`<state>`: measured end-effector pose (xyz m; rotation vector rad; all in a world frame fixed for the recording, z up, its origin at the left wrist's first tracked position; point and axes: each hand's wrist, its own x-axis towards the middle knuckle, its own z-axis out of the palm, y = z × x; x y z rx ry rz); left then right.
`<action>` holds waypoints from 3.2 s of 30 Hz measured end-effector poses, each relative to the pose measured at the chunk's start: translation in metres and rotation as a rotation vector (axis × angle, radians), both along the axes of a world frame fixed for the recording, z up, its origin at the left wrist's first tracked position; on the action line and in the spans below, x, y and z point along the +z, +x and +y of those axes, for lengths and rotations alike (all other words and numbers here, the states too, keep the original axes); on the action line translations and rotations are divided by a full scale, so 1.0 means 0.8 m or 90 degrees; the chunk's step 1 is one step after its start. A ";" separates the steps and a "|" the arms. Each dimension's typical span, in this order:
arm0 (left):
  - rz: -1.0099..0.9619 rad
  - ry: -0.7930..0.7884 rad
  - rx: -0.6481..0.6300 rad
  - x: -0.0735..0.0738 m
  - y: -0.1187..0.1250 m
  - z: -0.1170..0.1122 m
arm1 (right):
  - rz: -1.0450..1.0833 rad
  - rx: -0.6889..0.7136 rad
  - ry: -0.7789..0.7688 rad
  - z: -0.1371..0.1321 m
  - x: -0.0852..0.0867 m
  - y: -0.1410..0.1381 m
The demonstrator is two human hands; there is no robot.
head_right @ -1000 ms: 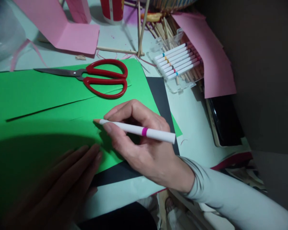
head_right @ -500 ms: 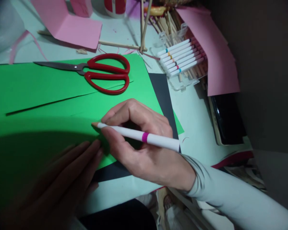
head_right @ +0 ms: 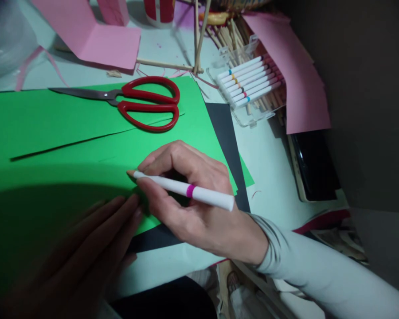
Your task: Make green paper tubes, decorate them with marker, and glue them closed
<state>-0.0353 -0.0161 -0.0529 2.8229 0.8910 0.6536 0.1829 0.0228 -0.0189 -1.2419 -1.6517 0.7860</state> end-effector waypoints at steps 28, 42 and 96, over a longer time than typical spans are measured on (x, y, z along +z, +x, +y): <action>-0.050 0.001 0.035 -0.003 0.004 -0.001 | -0.104 -0.072 0.046 -0.005 0.000 0.006; -0.035 -0.029 0.032 -0.001 0.001 -0.002 | -0.086 -0.066 0.015 -0.009 0.003 0.006; -0.029 -0.025 0.001 0.004 0.001 0.001 | -0.071 0.065 0.001 -0.012 0.010 0.008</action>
